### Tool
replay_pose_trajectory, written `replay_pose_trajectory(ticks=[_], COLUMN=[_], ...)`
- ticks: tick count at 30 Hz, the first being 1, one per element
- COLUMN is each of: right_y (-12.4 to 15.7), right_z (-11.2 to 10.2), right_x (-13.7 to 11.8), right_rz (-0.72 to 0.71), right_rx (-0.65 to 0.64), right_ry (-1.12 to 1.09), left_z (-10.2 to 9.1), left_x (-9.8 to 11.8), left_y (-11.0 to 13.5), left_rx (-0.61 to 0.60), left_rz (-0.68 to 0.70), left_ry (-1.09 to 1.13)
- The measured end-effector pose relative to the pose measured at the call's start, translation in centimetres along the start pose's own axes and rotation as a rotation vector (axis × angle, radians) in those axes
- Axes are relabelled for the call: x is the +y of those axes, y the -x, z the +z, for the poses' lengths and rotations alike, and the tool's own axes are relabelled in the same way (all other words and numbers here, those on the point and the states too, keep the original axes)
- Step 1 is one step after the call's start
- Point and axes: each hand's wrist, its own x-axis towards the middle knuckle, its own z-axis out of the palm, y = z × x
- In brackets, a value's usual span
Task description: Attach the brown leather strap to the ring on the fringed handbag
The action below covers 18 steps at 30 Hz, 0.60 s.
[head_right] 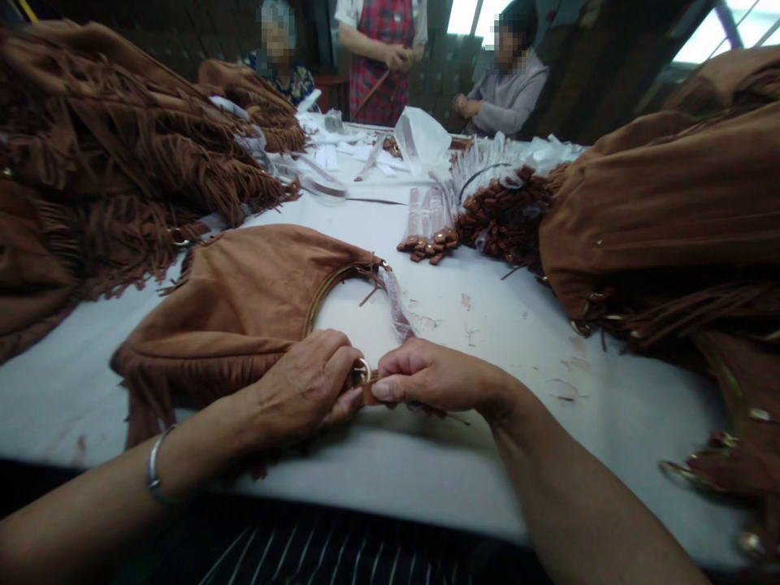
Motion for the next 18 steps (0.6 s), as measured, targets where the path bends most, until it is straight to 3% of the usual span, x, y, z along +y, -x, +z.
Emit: replay_pose_trajectory(ticks=[7,15,18], right_y=[-0.45,-0.98,-0.66], right_z=[0.41,-0.34,-0.38], right_x=[-0.1,0.45,0.25], right_rz=[-0.026,-0.014,-0.01], right_rx=[0.214,0.076,0.1], right_ry=[-0.073,-0.07,-0.053], left_z=[0.44,-0.14,-0.4], left_x=[-0.09,-0.1,0.1], left_y=[0.15,-0.01,-0.18], left_rx=[0.02,-0.136,-0.154], left_rz=[0.006,0.255,0.195], left_ry=[-0.114,-0.083,-0.079])
